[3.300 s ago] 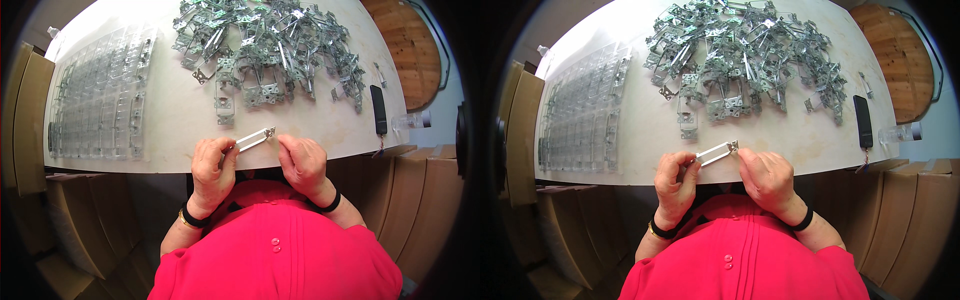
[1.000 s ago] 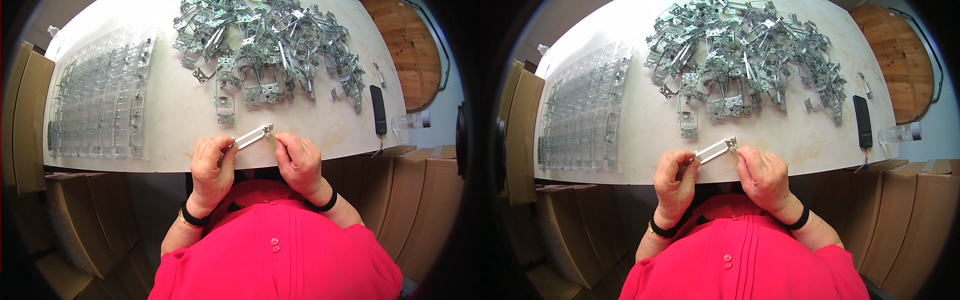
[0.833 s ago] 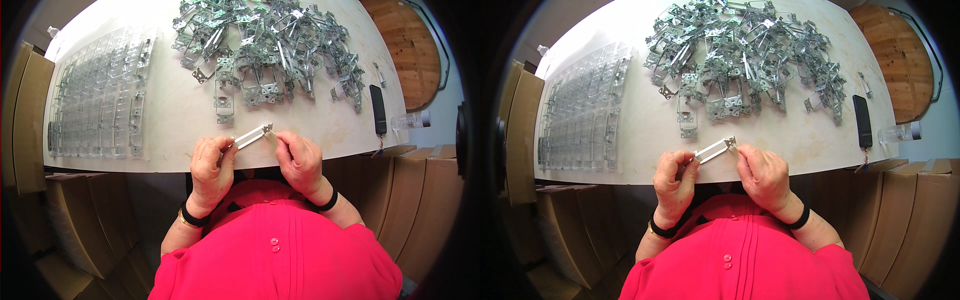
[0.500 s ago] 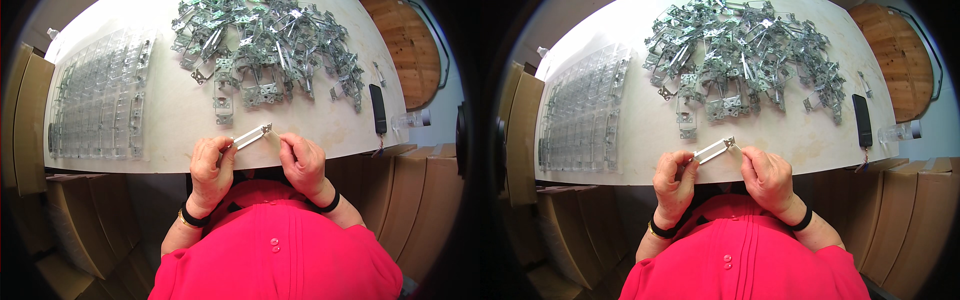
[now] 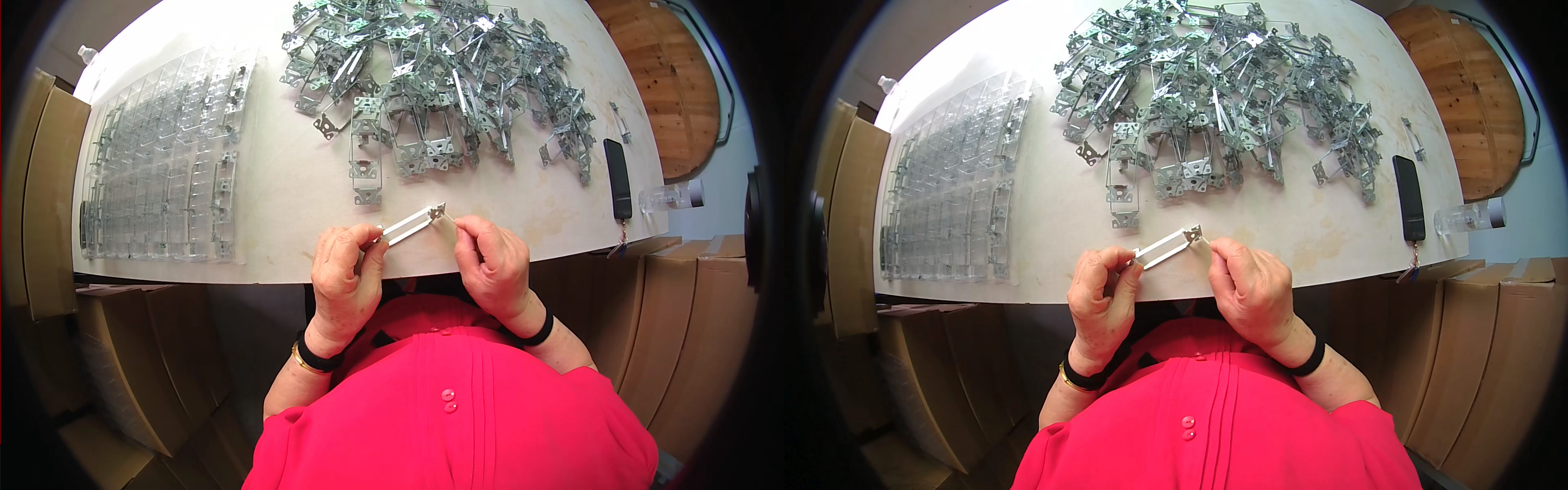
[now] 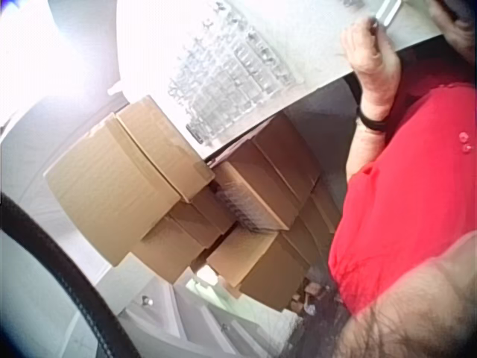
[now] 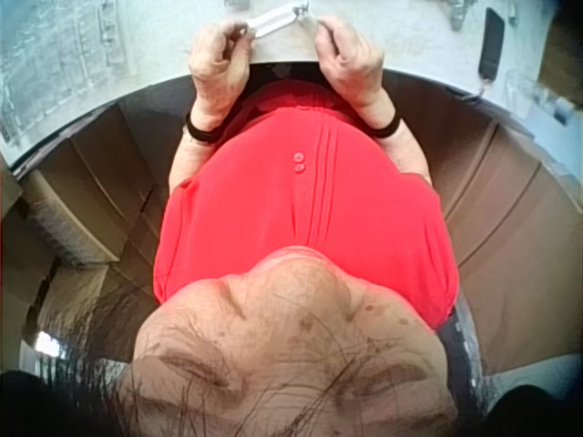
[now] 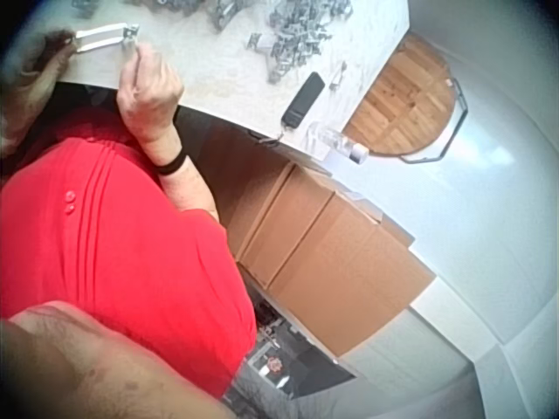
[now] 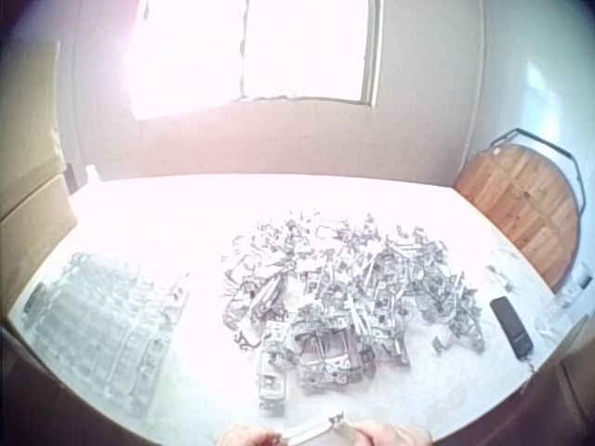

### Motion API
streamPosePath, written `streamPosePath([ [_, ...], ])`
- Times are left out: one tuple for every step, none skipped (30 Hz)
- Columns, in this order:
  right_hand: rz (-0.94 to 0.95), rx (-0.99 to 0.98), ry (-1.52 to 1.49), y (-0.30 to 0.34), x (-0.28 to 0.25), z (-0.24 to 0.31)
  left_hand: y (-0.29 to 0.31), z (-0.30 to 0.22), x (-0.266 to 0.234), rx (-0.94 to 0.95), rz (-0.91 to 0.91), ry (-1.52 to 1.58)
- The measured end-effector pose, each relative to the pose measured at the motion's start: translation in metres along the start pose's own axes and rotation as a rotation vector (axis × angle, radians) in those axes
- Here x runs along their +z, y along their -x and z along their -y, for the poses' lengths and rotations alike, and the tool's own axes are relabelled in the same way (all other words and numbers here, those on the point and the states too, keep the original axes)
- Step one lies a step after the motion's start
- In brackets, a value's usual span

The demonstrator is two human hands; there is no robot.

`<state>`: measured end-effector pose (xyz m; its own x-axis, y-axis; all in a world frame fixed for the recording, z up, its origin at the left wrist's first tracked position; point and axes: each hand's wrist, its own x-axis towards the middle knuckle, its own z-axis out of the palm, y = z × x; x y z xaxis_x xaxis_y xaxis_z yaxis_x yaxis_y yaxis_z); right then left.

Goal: Assembling small metal brackets using a thin tool at a workstation.

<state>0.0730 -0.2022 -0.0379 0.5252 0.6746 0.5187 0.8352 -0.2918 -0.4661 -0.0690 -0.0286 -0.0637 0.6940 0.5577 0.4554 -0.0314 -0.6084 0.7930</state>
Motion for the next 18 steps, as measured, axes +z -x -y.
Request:
streamPosePath([
  [-0.004,0.006,-0.003,0.0001,0.0002,0.0000,0.0001,0.0001,0.0001,-0.001,0.000,0.000],
  [-0.004,0.006,-0.003,0.0002,0.0003,0.0002,0.0002,0.0003,0.0002,0.000,-0.002,0.004],
  [0.001,0.003,-0.003,0.0003,0.0003,0.0004,0.0004,0.0004,0.0003,0.000,-0.005,0.009],
  [0.005,-0.001,-0.002,0.0002,0.0004,0.0004,0.0005,0.0005,0.0003,0.000,-0.005,0.009],
  [0.005,-0.001,-0.002,0.0003,0.0010,0.0002,0.0007,0.0005,0.0003,-0.003,-0.004,0.008],
  [-0.011,-0.008,-0.007,0.0003,0.0020,-0.0001,0.0008,0.0005,0.0003,-0.007,-0.002,0.007],
  [-0.027,-0.015,-0.012,0.0004,0.0025,-0.0003,0.0009,0.0007,0.0004,-0.007,-0.003,0.007],
  [-0.027,-0.015,-0.012,0.0003,0.0024,-0.0003,0.0009,0.0010,0.0006,-0.003,-0.004,0.007],
  [-0.019,-0.009,-0.006,0.0003,0.0023,-0.0002,0.0009,0.0012,0.0008,0.000,-0.005,0.007],
  [-0.012,-0.002,0.001,0.0001,0.0019,0.0000,0.0005,0.0009,0.0006,0.000,-0.004,0.007],
  [-0.012,-0.002,0.001,0.0001,0.0012,0.0006,-0.0001,0.0003,0.0001,0.004,-0.002,0.001],
  [-0.005,0.003,-0.002,0.0004,0.0002,0.0015,-0.0004,0.0000,-0.0001,0.008,0.000,-0.005],
  [0.001,0.008,-0.006,0.0008,-0.0006,0.0022,-0.0002,0.0003,0.0001,0.008,0.000,-0.006],
  [0.001,0.008,-0.006,0.0013,-0.0012,0.0027,0.0003,0.0008,0.0004,0.003,-0.002,0.000],
  [0.000,0.038,-0.033,0.0019,-0.0017,0.0032,0.0006,0.0011,0.0006,-0.002,-0.004,0.005],
  [-0.001,0.068,-0.060,0.0026,-0.0021,0.0035,0.0006,0.0008,0.0007,-0.002,-0.003,0.006],
  [-0.001,0.069,-0.059,0.0031,-0.0022,0.0038,0.0006,0.0002,0.0005,-0.006,-0.003,0.003],
  [0.007,0.104,-0.090,0.0035,-0.0022,0.0042,0.0008,-0.0001,0.0005,-0.011,-0.003,0.000],
])
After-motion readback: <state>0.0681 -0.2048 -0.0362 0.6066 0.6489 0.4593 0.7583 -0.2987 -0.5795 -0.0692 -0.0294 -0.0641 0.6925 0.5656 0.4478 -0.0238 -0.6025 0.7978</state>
